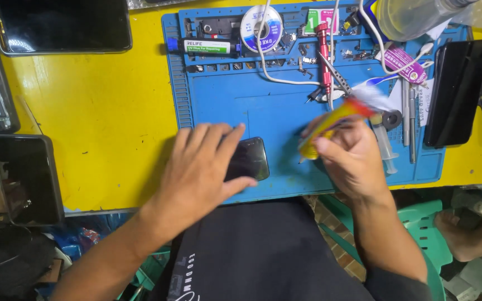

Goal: Applying adhesive to a mobile phone frame and installing the back cover.

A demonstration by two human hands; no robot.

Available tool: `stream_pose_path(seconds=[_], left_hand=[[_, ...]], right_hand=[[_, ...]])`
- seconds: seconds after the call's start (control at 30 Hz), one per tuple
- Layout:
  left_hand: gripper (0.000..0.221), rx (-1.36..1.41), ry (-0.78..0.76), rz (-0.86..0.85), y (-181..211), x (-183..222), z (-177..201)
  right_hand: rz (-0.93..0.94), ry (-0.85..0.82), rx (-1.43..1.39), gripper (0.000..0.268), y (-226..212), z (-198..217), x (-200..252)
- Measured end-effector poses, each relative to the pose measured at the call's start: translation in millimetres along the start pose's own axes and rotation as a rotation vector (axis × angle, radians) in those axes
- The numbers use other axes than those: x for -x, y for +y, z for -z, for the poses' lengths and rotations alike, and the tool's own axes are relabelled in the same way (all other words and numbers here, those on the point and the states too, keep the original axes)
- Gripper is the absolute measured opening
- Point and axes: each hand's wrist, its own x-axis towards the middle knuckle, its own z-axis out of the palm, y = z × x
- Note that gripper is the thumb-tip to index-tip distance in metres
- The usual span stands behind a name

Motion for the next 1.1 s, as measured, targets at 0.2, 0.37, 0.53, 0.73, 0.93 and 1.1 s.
stream_pose_path(seconds=[0.2, 0.37, 0.53, 0.73, 0.93, 1.1], left_hand=[[0.089, -0.293, -0.004, -0.104, 9.9, 5.8, -8.4], [0.08, -0.16, -0.117, -0.071, 16.1, 2.7, -9.6], [0.09, 0.045, 0.003, -0.098, 16.0, 5.4, 6.0], [0.07, 0.291, 0.4, -0.105, 25.6, 3.2, 7.8], [0.069, 0.434, 0.433, -0.091, 33.9, -2.4, 12.2], [0.069, 0.454, 0.438, -0.052, 37.3, -4.5, 14.1]], right_hand=[[0.025, 0.061, -0.33, 0.023, 29.9, 7.5, 24.5], [0.095, 0.161, -0.239, 0.036, 32.0, -2.1, 36.5], [0.429, 0.175, 0.026, 0.025, 13.3, -16.2, 49.0], [0.581, 0.187, 0.112, 0.034, 8.8, -40.4, 68.8], [0.533, 0.028, 0.235, 0.029, -32.0, -56.7, 79.2], [0.562, 0.12, 0.534, 0.023, -38.4, -61.5, 79.3]])
